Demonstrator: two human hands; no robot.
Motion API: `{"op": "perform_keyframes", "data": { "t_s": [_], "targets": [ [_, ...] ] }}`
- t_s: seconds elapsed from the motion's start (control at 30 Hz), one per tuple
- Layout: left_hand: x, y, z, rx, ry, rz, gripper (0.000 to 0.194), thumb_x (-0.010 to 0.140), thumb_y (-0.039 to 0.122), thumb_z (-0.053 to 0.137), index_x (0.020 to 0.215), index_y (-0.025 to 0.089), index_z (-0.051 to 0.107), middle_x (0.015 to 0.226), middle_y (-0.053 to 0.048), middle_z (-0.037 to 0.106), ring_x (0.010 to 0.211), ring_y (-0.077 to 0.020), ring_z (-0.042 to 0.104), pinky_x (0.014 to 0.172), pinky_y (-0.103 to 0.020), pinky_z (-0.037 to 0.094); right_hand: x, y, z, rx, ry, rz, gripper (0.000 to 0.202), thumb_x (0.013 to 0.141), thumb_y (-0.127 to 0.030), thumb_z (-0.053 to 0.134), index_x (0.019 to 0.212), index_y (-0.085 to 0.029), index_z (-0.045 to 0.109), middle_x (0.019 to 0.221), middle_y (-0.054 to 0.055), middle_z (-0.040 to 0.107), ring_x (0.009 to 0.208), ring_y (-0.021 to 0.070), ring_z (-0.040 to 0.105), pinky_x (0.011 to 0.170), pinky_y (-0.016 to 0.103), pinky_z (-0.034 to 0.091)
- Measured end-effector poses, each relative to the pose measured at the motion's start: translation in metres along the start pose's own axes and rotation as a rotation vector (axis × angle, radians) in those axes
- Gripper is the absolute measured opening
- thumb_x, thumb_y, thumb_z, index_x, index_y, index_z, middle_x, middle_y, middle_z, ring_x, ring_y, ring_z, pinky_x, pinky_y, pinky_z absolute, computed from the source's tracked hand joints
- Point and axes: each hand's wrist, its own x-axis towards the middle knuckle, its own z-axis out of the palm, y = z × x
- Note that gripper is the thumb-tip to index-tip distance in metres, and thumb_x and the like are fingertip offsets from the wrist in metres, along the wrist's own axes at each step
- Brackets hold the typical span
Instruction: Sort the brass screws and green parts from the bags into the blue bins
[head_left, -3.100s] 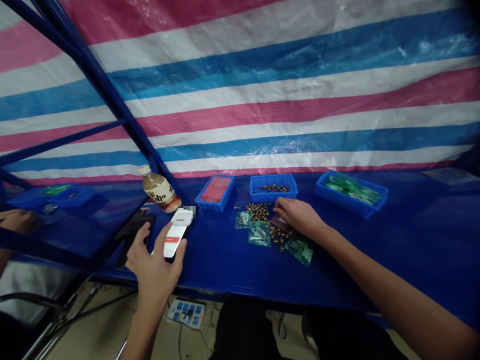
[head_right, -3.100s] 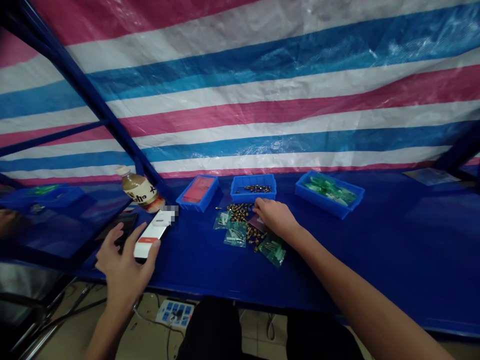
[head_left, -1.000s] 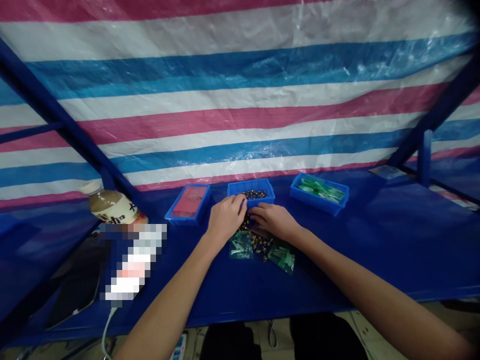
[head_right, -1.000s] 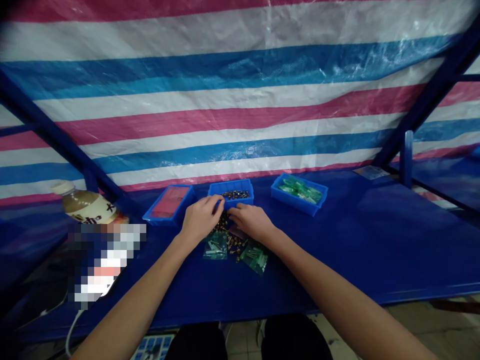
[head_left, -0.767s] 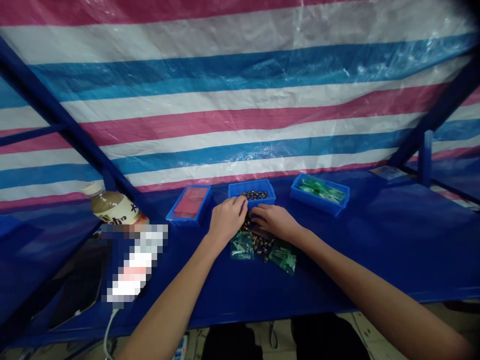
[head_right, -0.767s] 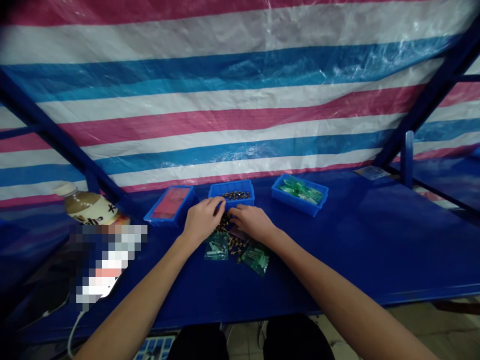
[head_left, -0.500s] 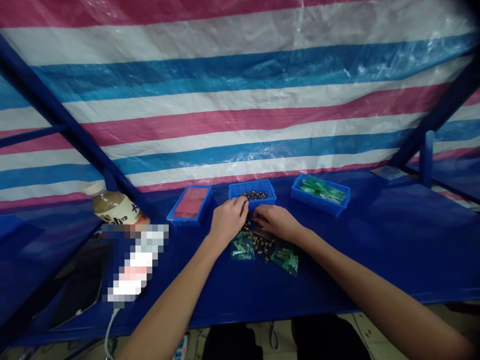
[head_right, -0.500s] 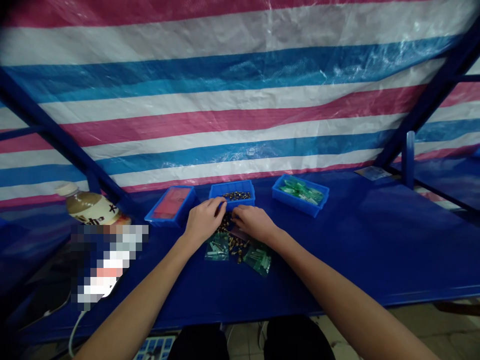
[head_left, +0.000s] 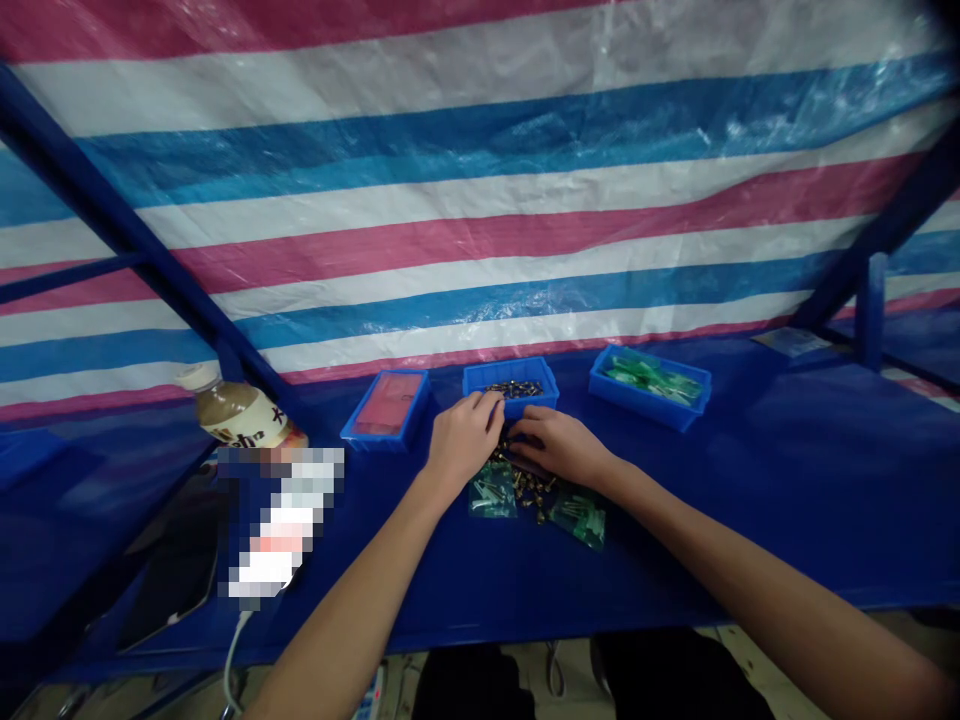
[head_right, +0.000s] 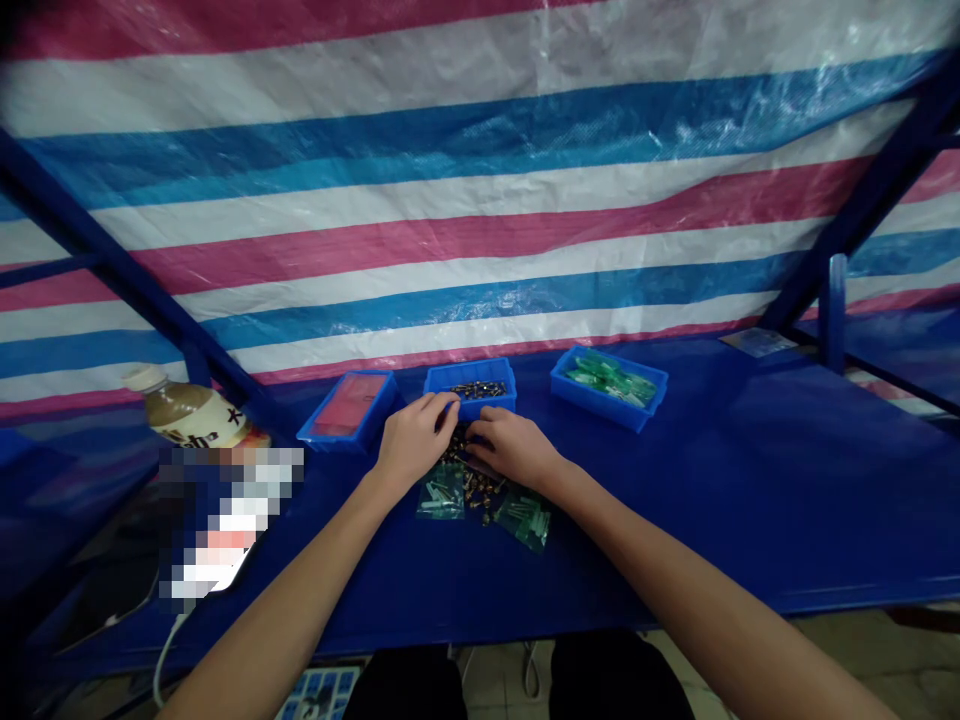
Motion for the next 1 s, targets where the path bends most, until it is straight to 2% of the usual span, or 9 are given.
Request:
{"op": "perform_keyframes", "data": {
  "t_s": [0.13, 0.27, 0.4, 0.5, 0.7, 0.87, 1.0],
  "targets": [
    [0.000, 0.001, -0.001, -0.018, 0.018, 0.003, 0.025, 0.098, 0.030, 0.043, 0.107, 0.023, 0.065, 0.095, -0.004, 0.071, 0.084, -0.0181, 0.066, 0.065, -0.026, 0.043, 0.001, 0.001, 0.003, 0.012, 0.003, -0.033, 0.011, 0.093, -0.025, 0.056, 0.094, -0.019, 0.065, 0.094, 0.006, 0.061, 0.089, 0.0187, 0.060, 0.076, 0.029, 0.047],
    [-0.001, 0.003, 0.000, -0.135, 0.026, -0.001, 0.022, 0.097, 0.028, 0.045, 0.104, 0.022, 0.065, 0.095, -0.003, 0.071, 0.080, -0.0164, 0.065, 0.067, -0.025, 0.042, 0.001, 0.000, -0.003, 0.001, 0.127, -0.035, 0.014, 0.096, -0.028, 0.052, 0.097, -0.018, 0.062, 0.097, 0.008, 0.061, 0.093, 0.0195, 0.059, 0.079, 0.031, 0.049],
    [0.001, 0.007, -0.002, -0.348, -0.022, -0.010, 0.023, 0.096, 0.030, 0.046, 0.089, 0.020, 0.066, 0.071, -0.001, 0.065, 0.063, -0.0132, 0.059, 0.060, -0.024, 0.038, 0.000, -0.003, -0.014, -0.041, 0.302, -0.015, 0.018, 0.097, -0.032, 0.049, 0.104, -0.020, 0.060, 0.102, 0.009, 0.063, 0.099, 0.0215, 0.057, 0.082, 0.033, 0.050],
    [0.002, 0.011, -0.004, -0.508, -0.072, -0.022, 0.031, 0.097, 0.034, 0.044, 0.082, 0.018, 0.065, 0.063, 0.000, 0.059, 0.057, -0.0121, 0.053, 0.056, -0.024, 0.036, -0.003, -0.002, -0.019, -0.029, 0.338, -0.055, 0.018, 0.098, -0.031, 0.046, 0.105, -0.020, 0.059, 0.100, 0.008, 0.065, 0.096, 0.0210, 0.058, 0.082, 0.033, 0.049],
    [0.005, 0.010, -0.001, -0.763, -0.143, -0.109, 0.027, 0.090, 0.040, 0.055, 0.095, 0.017, 0.069, 0.073, -0.002, 0.064, 0.062, -0.0136, 0.054, 0.057, -0.024, 0.040, -0.005, 0.000, -0.021, 0.100, 0.332, -0.149, 0.016, 0.096, -0.022, 0.049, 0.109, -0.021, 0.058, 0.101, 0.009, 0.062, 0.098, 0.0216, 0.056, 0.085, 0.036, 0.049],
    [0.008, 0.004, 0.002, -0.827, -0.110, -0.163, 0.021, 0.086, 0.035, 0.062, 0.099, 0.019, 0.066, 0.086, -0.003, 0.069, 0.066, -0.0126, 0.057, 0.061, -0.023, 0.045, -0.001, -0.001, -0.018, 0.181, 0.358, -0.081, 0.027, 0.094, -0.020, 0.049, 0.121, -0.022, 0.053, 0.103, 0.009, 0.062, 0.097, 0.0218, 0.057, 0.084, 0.036, 0.048],
    [0.008, 0.004, 0.001, -0.783, -0.078, -0.181, 0.017, 0.083, 0.031, 0.067, 0.095, 0.020, 0.063, 0.084, 0.000, 0.069, 0.063, -0.0104, 0.058, 0.058, -0.021, 0.044, -0.002, -0.002, -0.016, 0.192, 0.380, -0.031, 0.022, 0.094, -0.019, 0.045, 0.114, -0.020, 0.054, 0.099, 0.008, 0.062, 0.092, 0.0210, 0.057, 0.081, 0.034, 0.047]
  ]
}}
